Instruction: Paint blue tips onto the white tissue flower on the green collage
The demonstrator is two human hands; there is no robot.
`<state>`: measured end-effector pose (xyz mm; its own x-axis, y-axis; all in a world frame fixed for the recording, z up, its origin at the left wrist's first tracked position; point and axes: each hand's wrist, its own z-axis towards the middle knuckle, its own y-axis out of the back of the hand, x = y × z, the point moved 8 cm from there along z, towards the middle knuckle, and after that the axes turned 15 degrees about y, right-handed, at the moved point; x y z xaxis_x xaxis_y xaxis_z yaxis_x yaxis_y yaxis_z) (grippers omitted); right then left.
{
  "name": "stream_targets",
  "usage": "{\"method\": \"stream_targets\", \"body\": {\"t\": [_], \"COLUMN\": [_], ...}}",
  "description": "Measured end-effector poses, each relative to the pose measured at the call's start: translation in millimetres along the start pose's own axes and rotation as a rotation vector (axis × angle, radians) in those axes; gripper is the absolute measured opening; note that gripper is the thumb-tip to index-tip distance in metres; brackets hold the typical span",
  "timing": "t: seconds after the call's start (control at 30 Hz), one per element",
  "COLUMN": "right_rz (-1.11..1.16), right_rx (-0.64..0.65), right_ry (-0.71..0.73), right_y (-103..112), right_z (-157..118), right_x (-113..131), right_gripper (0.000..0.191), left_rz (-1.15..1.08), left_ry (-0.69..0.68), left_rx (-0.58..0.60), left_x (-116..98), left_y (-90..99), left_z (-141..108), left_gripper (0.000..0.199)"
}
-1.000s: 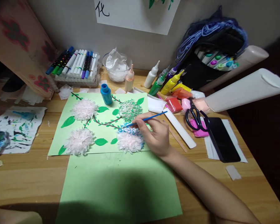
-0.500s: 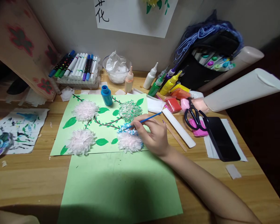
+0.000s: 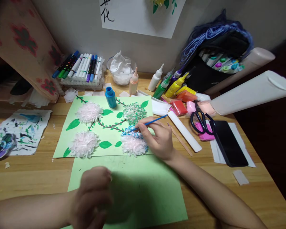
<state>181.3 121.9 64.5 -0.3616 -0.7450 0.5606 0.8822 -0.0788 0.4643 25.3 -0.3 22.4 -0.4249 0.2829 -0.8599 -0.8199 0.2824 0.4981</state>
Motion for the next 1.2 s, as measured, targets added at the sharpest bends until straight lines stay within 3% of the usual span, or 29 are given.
{"method": "stream_targets", "body": {"t": [0.03,0.07,0.2,0.37,0.7,1.2], "right_rz": [-0.006,-0.003,0.05,0.086,0.185,0.238], "right_rx": [0.019,0.029,0.018,-0.016,-0.128,-0.289], "right_ry": [0.015,0.022,-0.004,-0.071,-0.251,-0.269], "right_y": [-1.6,-2.5,-3.0,-3.2,-3.1,12.4], "right_z": [-0.4,-0.8,-2.9,-5.2,-9.3,-5.7], "right_x": [1.4,2.5,2.5,-5.8,-27.7,-31.4], "right_gripper": [0.016,0.016,0.017,0.016,0.018,0.022], "left_rz": [-0.028,0.001,0.086,0.13,0.14,0.125], "left_ry": [-0.12,-0.123,0.066,0.146,0.171,0.202], "left_rx": [-0.039,-0.035,0.007,0.08,0.094,0.104], "left_x": [-6.8,-6.1,6.7,13.9,16.3,18.5], "left_y": [5.0,5.2,1.2,-7.1,-7.1,-6.9], "left_z": [8.5,17.8,35.1,34.3,35.0,35.1], "left_gripper": [0.02,0.016,0.011,0.007,0.008,0.008]}}
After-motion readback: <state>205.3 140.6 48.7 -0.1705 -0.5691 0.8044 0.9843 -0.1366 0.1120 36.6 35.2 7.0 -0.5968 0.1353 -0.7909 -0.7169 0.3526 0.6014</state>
